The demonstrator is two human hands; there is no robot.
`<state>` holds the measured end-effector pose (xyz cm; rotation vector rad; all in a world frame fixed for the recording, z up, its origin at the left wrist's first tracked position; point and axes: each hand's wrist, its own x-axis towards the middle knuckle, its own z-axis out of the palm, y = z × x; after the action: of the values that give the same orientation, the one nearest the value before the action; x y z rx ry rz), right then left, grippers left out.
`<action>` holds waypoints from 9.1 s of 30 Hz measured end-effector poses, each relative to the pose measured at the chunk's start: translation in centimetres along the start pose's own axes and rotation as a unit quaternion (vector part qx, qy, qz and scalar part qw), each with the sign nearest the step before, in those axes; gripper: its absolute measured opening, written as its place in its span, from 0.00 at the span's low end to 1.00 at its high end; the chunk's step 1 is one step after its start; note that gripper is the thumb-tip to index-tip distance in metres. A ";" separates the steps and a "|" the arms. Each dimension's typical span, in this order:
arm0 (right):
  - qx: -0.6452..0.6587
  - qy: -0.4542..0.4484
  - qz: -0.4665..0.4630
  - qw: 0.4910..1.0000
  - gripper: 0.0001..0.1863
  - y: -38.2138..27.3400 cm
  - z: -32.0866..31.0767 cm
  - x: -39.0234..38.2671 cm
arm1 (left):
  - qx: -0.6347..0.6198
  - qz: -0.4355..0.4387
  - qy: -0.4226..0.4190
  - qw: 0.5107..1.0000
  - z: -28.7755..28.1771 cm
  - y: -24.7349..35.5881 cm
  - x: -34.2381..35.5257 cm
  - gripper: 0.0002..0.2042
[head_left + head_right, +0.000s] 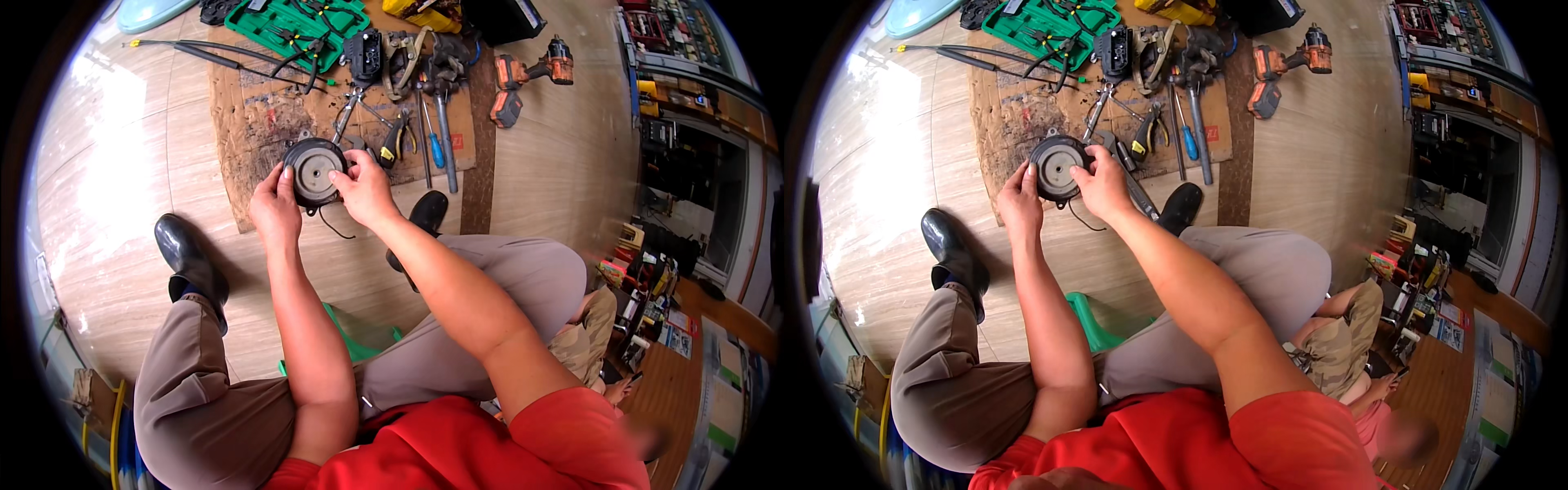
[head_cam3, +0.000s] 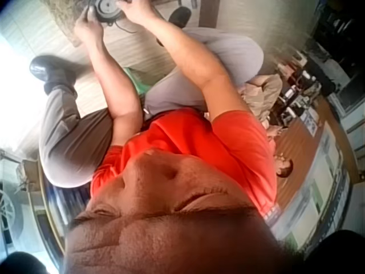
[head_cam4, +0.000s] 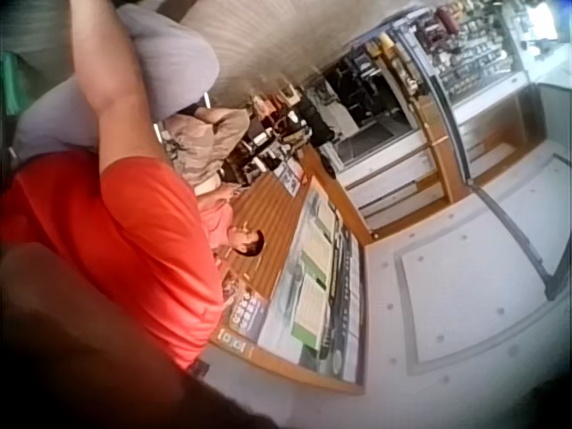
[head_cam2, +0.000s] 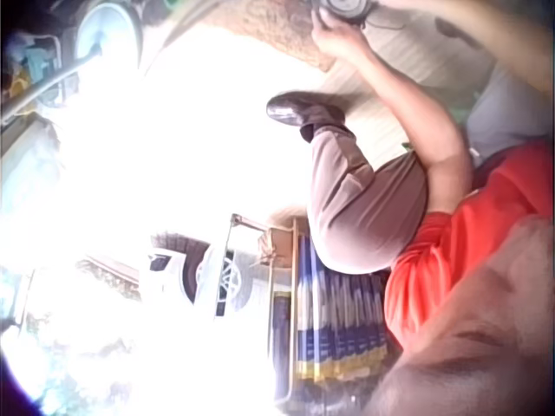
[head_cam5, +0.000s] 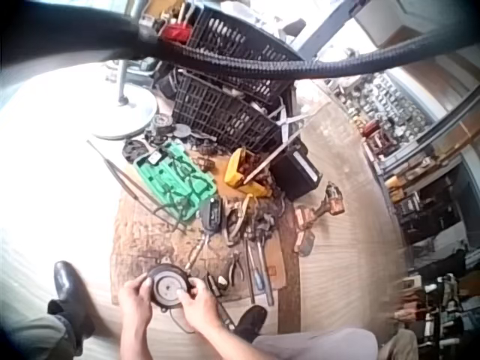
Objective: The person removes a metal clutch plate from an AC compressor assembly by hand, handles small circular shims, and then places the components back together while seated near a variety of tools in a workshop.
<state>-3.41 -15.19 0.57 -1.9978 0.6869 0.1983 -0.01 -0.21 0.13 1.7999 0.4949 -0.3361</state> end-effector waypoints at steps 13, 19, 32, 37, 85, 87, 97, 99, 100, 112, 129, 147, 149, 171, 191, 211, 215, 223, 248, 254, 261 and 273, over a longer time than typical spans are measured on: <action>0.039 0.011 0.047 0.998 0.23 0.1 0.0 0.3 | -0.029 0.013 0.035 0.999 0.3 0.7 -0.7 0.15; 0.118 -0.025 0.088 0.989 0.22 -1.6 -0.2 -0.1 | -0.033 0.020 0.033 0.999 0.2 -0.3 -0.3 0.14; 0.056 -0.018 0.036 0.998 0.23 -1.4 -0.6 0.0 | -0.001 0.015 0.003 1.000 -0.1 -1.1 -0.4 0.19; 0.041 -0.031 0.038 0.998 0.25 -0.7 -0.4 0.6 | -0.022 -0.008 0.006 1.000 0.2 -0.6 -0.6 0.18; 0.112 -0.006 0.100 0.989 0.27 -2.7 -0.2 -1.1 | -0.106 -0.057 0.002 0.993 0.3 -0.2 -0.5 0.19; 0.118 -0.007 0.102 0.988 0.27 -2.8 -0.2 -1.1 | -0.109 -0.052 0.004 0.993 0.5 -0.5 -0.4 0.19; 0.118 -0.003 0.105 0.987 0.27 -2.8 -0.3 -0.9 | -0.091 -0.040 0.014 0.995 0.5 -0.8 -0.3 0.19; 0.117 -0.002 0.111 0.987 0.27 -2.8 -0.3 -0.9 | -0.082 -0.048 0.011 0.995 0.3 -0.3 -0.5 0.19; 0.117 -0.002 0.113 0.987 0.27 -2.9 -0.3 -0.9 | -0.079 -0.051 0.010 0.996 0.1 0.1 -0.6 0.19; 0.143 -0.020 0.113 0.983 0.27 -2.3 -0.3 -0.9 | -0.111 -0.028 0.003 0.993 0.4 -0.7 -0.3 0.18; 0.145 0.015 0.146 0.979 0.23 -3.1 0.2 -1.6 | -0.057 0.013 0.029 0.998 0.9 -1.0 -0.2 0.19; -0.004 0.016 0.019 1.000 0.30 -0.5 0.2 -0.5 | -0.064 -0.004 0.026 0.998 0.7 -1.7 0.2 0.17; -0.015 0.029 0.017 0.999 0.31 0.1 0.1 -0.3 | -0.035 0.007 0.041 0.999 0.6 0.1 -0.6 0.17; -0.075 -0.023 0.002 0.997 0.29 -4.3 -0.6 -1.1 | -0.016 0.018 0.056 0.998 0.9 -1.8 -0.1 0.17; 0.072 -0.035 0.069 0.994 0.26 -3.9 -0.8 -0.8 | -0.031 -0.002 -0.020 0.999 -0.4 -0.2 -0.1 0.17; 0.442 -0.231 0.178 0.848 0.09 -2.9 -5.3 -0.5 | -0.394 -0.136 0.062 0.907 -3.6 1.4 0.4 0.10; 0.450 -0.221 0.197 0.843 0.10 -3.3 -5.1 -0.3 | -0.187 -0.040 0.053 0.980 -2.3 0.6 0.3 0.09; 0.457 -0.211 0.192 0.843 0.16 -2.7 -4.9 -0.2 | 0.148 0.170 0.019 0.974 -0.3 2.3 -2.2 0.13; 0.574 -0.306 0.205 0.731 0.25 -3.7 -5.0 -0.9 | 0.088 0.141 0.142 0.976 1.8 1.7 -2.3 0.02; 0.579 -0.329 0.181 0.724 0.28 -4.3 -5.2 -1.1 | -0.183 0.119 -0.010 0.976 0.3 3.6 -1.8 0.04; 0.542 -0.293 0.175 0.768 0.21 -4.6 -4.9 -1.3 | -0.415 0.055 -0.130 0.899 0.7 7.3 -4.1 0.01; 0.515 -0.303 0.177 0.782 0.18 -3.7 -5.2 -1.4 | -0.372 -0.054 -0.225 0.899 -0.1 7.7 -3.9 0.05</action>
<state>-3.31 -17.69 6.57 -0.6615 0.5445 0.5301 0.42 -2.49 8.42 0.9109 0.3249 -0.5390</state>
